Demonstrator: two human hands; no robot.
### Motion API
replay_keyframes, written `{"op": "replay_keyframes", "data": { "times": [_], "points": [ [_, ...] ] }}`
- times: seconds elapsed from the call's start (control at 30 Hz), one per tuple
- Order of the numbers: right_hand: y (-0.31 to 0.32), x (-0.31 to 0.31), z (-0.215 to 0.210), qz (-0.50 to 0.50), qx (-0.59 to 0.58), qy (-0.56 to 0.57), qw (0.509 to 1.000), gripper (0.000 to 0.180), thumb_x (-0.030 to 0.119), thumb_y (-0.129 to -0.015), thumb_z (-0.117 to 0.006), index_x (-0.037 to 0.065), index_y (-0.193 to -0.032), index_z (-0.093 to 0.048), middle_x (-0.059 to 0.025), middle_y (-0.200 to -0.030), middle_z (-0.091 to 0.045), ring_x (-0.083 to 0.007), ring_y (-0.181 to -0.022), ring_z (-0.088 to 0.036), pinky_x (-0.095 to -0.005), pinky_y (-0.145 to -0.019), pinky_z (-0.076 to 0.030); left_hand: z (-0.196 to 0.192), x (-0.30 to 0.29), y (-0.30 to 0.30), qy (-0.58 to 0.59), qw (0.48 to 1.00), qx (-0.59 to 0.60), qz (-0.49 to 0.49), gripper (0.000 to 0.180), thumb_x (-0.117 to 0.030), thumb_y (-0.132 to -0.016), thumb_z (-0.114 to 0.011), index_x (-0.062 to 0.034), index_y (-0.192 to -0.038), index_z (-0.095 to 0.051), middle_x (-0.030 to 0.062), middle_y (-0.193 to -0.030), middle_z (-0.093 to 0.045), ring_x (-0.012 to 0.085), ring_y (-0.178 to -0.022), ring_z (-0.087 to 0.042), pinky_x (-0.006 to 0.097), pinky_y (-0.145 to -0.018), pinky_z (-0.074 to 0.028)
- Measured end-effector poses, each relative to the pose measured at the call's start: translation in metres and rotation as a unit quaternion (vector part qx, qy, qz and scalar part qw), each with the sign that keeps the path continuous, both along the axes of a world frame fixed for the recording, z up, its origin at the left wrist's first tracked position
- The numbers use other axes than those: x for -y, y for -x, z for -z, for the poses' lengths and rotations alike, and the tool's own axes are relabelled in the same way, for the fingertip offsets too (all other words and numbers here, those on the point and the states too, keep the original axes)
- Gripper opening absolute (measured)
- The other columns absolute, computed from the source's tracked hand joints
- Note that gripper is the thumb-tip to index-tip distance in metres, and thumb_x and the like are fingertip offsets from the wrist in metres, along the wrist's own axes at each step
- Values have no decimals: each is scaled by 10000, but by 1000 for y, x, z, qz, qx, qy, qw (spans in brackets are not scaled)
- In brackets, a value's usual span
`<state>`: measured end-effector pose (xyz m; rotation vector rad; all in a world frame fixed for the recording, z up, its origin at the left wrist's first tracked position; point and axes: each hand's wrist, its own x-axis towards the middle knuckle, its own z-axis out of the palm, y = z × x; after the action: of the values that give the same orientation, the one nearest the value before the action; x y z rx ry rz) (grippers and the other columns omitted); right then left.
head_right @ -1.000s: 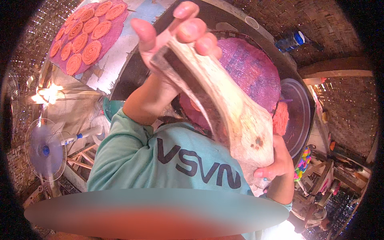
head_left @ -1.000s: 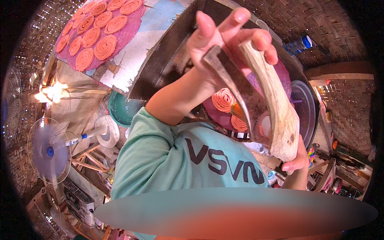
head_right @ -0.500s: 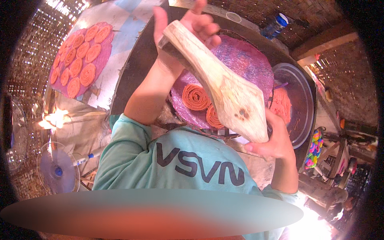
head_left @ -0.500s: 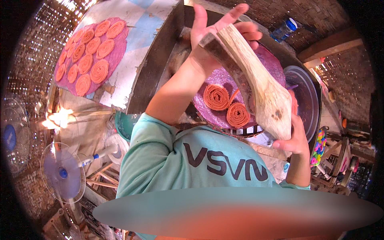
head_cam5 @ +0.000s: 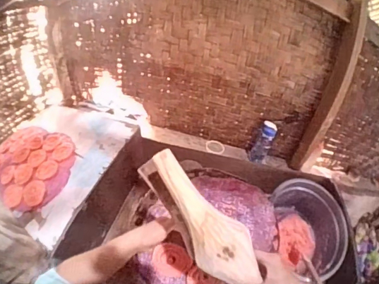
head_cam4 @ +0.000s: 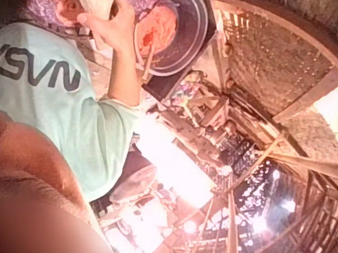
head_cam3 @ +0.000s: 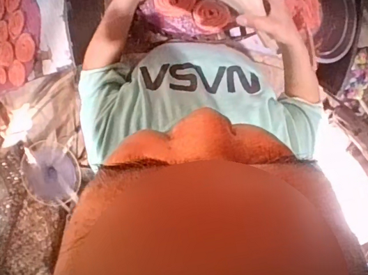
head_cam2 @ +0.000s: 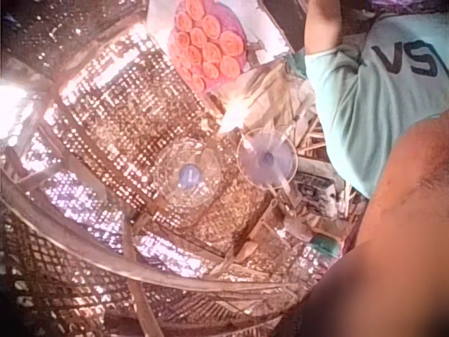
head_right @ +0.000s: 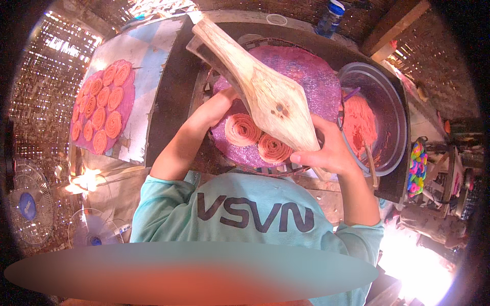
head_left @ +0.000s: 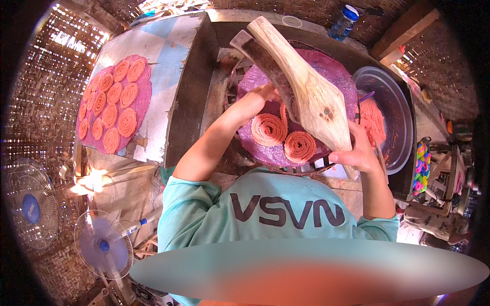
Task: The person uses a wooden mold to scoop pink batter and form rose-shaped cakes on a purple tray. They repeatedly fill the mold, press the batter into shape, and release each cake onto the tray. The process continues until the tray is filled with multiple rose-shaped cakes.
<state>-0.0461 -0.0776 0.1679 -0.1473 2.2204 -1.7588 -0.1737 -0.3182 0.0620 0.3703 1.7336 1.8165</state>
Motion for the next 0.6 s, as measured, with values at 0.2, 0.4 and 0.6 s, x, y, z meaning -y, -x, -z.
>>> {"op": "replay_keyframes", "data": {
  "times": [0.2, 0.4, 0.6],
  "points": [
    [-4, -10, 4, 48, 27, 45, 997, 741, 220, -580, -801, -58, -1195, -497, -98, -1093, -579, -165, -1006, -529, -294, -908, -391, 4, 26, -12, 248, 948, -199, -16, 655, -547, -932, -243, -80, -937, -702, 126, -1133, -578, 322, -1107, -439, 388, -1002, -279],
    [-13, -13, 7, 92, 29, 50, 994, 786, 319, -542, -767, -60, -1177, -501, -114, -1023, -604, -185, -930, -568, -295, -831, -433, -6, 34, -40, 323, 907, -264, -51, 550, -498, -930, -324, -104, -899, -707, 79, -1163, -552, 294, -1114, -404, 430, -953, -270],
    [-29, -17, 8, 102, 32, 86, 991, 732, 331, -584, -803, -33, -1163, -541, -91, -1053, -603, -171, -974, -555, -309, -874, -423, -4, 38, -46, 350, 855, -381, -46, 341, -356, -881, -488, -90, -881, -702, 77, -1158, -559, 295, -1098, -441, 422, -941, -298]
  ]
}}
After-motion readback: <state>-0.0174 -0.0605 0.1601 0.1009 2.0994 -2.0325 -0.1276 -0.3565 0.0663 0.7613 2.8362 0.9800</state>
